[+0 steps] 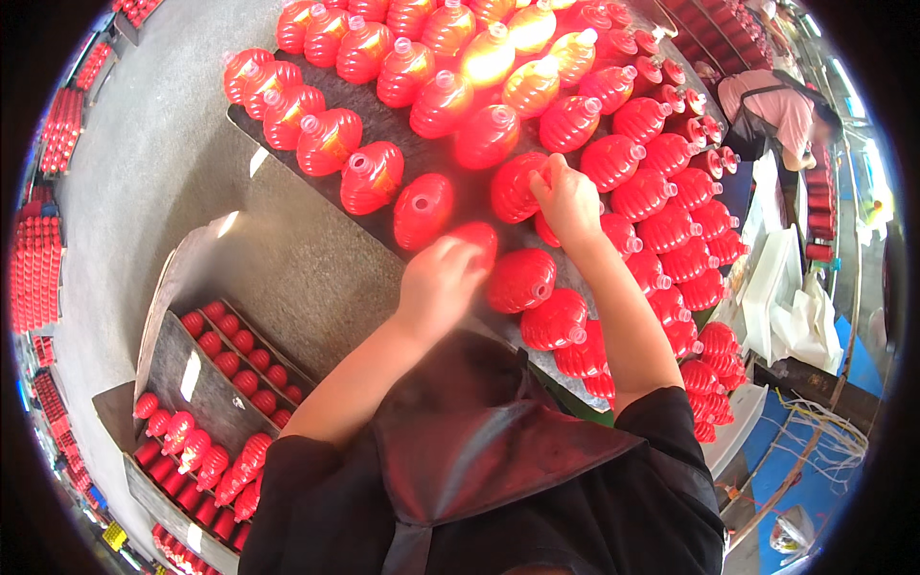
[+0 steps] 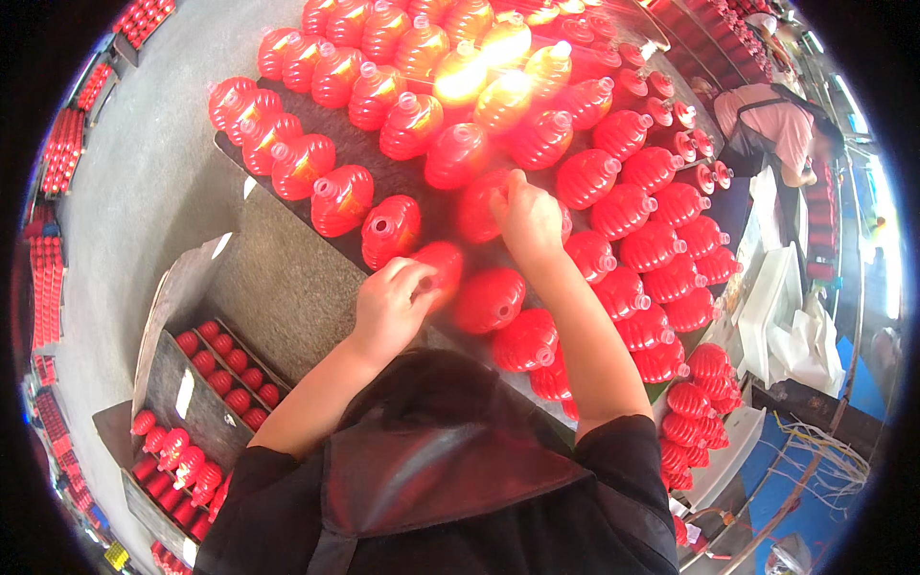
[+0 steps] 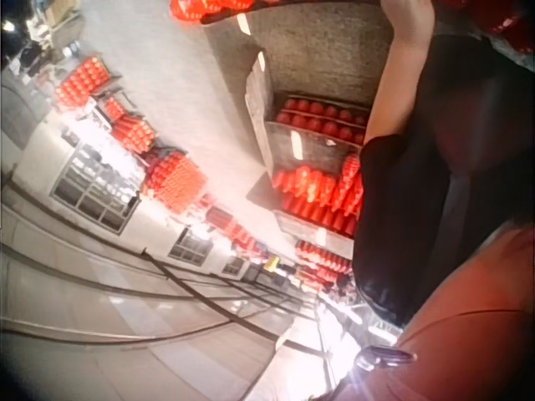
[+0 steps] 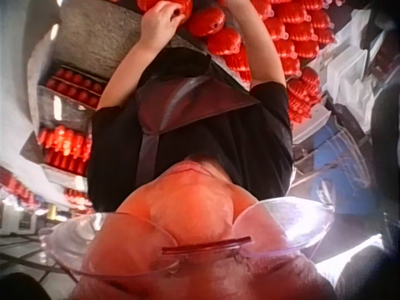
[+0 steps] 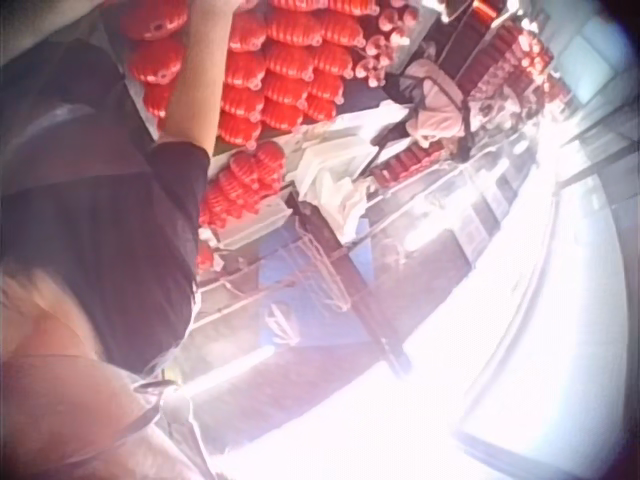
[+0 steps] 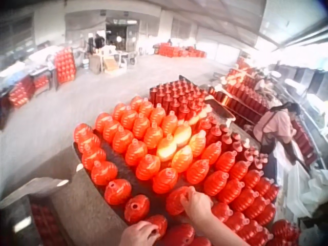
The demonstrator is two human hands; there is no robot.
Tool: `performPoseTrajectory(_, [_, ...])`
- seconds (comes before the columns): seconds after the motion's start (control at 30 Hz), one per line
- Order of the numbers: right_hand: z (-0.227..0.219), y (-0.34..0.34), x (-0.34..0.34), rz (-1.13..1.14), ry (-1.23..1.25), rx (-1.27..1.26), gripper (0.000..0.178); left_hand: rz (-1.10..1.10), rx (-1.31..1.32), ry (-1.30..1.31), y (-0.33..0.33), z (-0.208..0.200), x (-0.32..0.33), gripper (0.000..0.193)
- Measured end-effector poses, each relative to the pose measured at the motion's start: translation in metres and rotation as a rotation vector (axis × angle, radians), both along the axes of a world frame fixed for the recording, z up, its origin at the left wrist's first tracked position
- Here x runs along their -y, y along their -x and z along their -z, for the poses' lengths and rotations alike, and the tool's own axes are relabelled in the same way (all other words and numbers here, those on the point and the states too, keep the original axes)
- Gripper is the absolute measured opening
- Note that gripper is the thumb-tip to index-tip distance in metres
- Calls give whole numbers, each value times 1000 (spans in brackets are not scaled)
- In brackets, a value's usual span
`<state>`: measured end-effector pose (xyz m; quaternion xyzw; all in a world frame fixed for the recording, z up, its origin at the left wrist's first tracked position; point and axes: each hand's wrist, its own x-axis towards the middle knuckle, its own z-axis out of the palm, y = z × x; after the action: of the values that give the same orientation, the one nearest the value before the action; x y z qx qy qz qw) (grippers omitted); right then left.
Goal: The person applies gold labels to red plastic bottles by hand, then arranges the labeled bottles on a table. The person also moves a green tray and a large black board during the process.
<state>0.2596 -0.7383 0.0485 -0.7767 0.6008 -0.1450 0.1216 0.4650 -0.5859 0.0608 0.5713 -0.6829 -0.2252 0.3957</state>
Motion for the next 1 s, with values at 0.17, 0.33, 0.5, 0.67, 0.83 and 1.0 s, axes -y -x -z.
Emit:
performPoseTrajectory(0.17, [10,-3,11,-36,23,9,28,3,15,-19,4,18,15,27])
performPoseTrajectory(0.33, [9,0,9,-95,22,25,29,57,56,1,10,27,18,27])
performPoseTrajectory(0.5, [0,14,12,-27,-150,335,36,72,69,13,8,25,17,28])
performPoseTrajectory(0.67, [-11,25,25,-15,-183,401,39,-74,-4,-67,19,16,0,39])
performPoseTrajectory(0.83, [8,10,26,-293,-10,-29,32,-168,0,-159,-10,13,-61,34])
performPoseTrajectory(1.0, [22,11,27,-272,113,-23,28,-414,129,-383,-56,18,-189,24])
